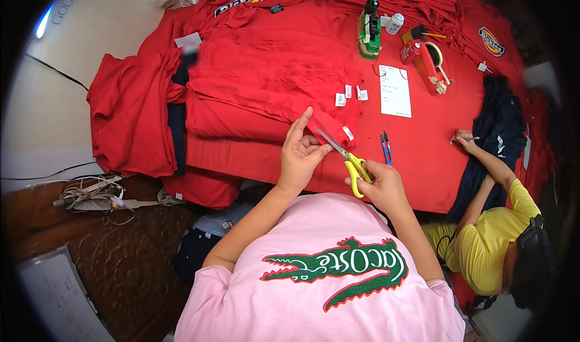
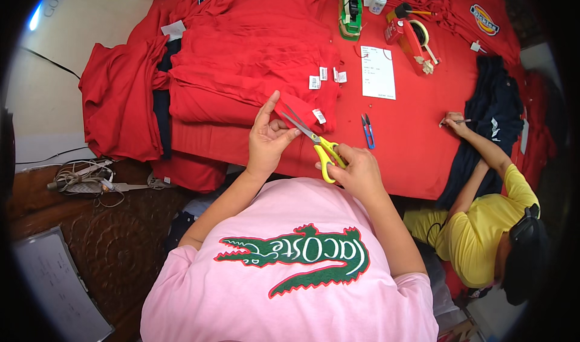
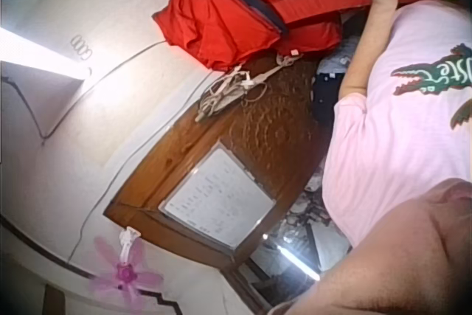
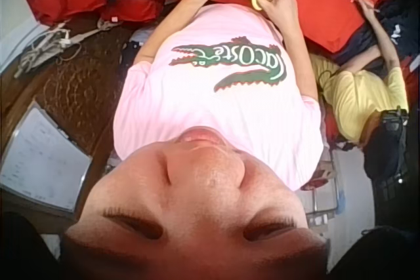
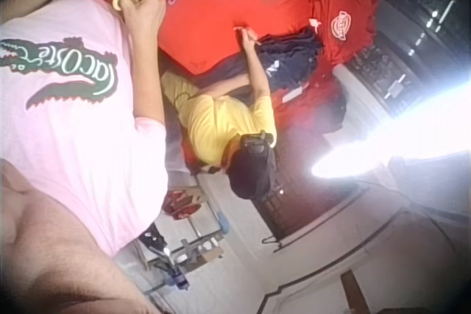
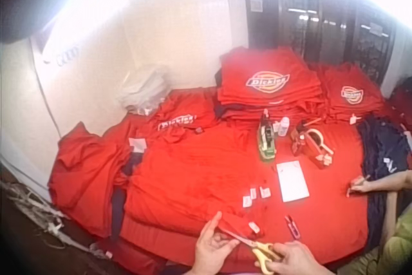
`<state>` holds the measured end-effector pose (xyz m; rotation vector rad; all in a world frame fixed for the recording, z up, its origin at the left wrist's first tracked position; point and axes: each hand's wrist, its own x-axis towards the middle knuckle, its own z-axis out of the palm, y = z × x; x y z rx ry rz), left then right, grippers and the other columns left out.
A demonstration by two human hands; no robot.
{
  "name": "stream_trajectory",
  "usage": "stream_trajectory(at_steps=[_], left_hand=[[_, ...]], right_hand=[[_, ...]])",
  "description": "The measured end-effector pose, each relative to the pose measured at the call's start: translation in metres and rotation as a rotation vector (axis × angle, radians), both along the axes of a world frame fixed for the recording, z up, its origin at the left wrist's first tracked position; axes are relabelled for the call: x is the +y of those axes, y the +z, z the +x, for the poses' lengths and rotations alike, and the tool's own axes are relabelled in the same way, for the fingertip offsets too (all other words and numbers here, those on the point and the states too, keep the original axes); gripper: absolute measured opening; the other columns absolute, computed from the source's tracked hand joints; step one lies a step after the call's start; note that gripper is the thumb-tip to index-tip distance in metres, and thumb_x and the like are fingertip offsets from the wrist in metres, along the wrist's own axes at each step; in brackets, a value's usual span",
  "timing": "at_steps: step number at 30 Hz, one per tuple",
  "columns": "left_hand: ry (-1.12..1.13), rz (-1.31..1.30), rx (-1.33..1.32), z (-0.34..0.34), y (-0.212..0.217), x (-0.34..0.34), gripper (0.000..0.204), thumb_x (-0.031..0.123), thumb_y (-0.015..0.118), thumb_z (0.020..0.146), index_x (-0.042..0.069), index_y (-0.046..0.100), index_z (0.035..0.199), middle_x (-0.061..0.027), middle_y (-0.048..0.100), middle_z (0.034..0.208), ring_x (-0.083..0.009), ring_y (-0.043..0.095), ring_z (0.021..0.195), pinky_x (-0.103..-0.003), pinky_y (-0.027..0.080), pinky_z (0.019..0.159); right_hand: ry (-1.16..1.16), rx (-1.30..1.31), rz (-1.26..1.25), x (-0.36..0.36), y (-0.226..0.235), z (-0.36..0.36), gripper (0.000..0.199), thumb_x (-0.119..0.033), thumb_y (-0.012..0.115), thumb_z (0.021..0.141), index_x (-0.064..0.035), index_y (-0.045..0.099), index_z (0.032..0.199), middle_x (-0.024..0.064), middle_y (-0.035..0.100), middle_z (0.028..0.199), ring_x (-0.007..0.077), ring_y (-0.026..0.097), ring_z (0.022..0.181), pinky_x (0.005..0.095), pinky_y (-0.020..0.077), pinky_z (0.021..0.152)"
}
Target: The person sorts, unfolds, and trims threads from red and blue shirts using shears on a workspace.
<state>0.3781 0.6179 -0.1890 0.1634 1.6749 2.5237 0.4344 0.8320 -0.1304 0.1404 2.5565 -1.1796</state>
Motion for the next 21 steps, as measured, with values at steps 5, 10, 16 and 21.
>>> stream_trajectory(at_steps=[5,10,16,21], left_hand=[[-0.024,-0.033,-0.006,-0.001,0.001,0.001,0.090,-0.020,0.068,0.085,0.003,0.029,0.162,-0.0077,0.046,0.147,-0.0138,0.066,0.106,-0.029,0.059,0.095],[-0.016,-0.063,0.000,0.000,0.002,0.004,0.091,-0.019,0.070,0.085,0.003,0.028,0.162,-0.0080,0.046,0.147,-0.0141,0.066,0.105,-0.029,0.060,0.094],[-0.002,-0.003,-0.004,0.000,-0.001,0.005,0.091,-0.019,0.071,0.085,0.002,0.029,0.162,-0.0091,0.043,0.150,-0.0144,0.066,0.105,-0.029,0.060,0.094],[0.078,-0.092,0.010,0.001,-0.003,0.008,0.074,-0.014,0.068,0.090,0.001,0.040,0.157,-0.0088,0.052,0.145,-0.0135,0.065,0.110,-0.027,0.057,0.095]], right_hand=[[0.044,0.189,0.073,0.007,-0.017,0.004,0.040,-0.034,0.088,0.076,-0.0010,0.067,0.088,0.0112,0.058,0.062,0.0255,0.055,0.058,0.0420,0.0426,0.059],[0.065,0.391,0.083,0.006,-0.016,0.000,0.041,-0.026,0.092,0.074,-0.0003,0.061,0.077,0.0077,0.055,0.058,0.0219,0.047,0.049,0.0401,0.0375,0.051],[0.005,0.177,0.015,0.011,-0.031,0.008,0.033,-0.020,0.087,0.079,0.0010,0.062,0.076,0.0088,0.066,0.063,0.0214,0.068,0.059,0.0353,0.0473,0.054],[0.047,0.243,0.051,0.019,-0.048,0.015,0.021,-0.017,0.081,0.083,-0.0003,0.068,0.082,0.0103,0.069,0.066,0.0220,0.072,0.062,0.0359,0.0514,0.056]])
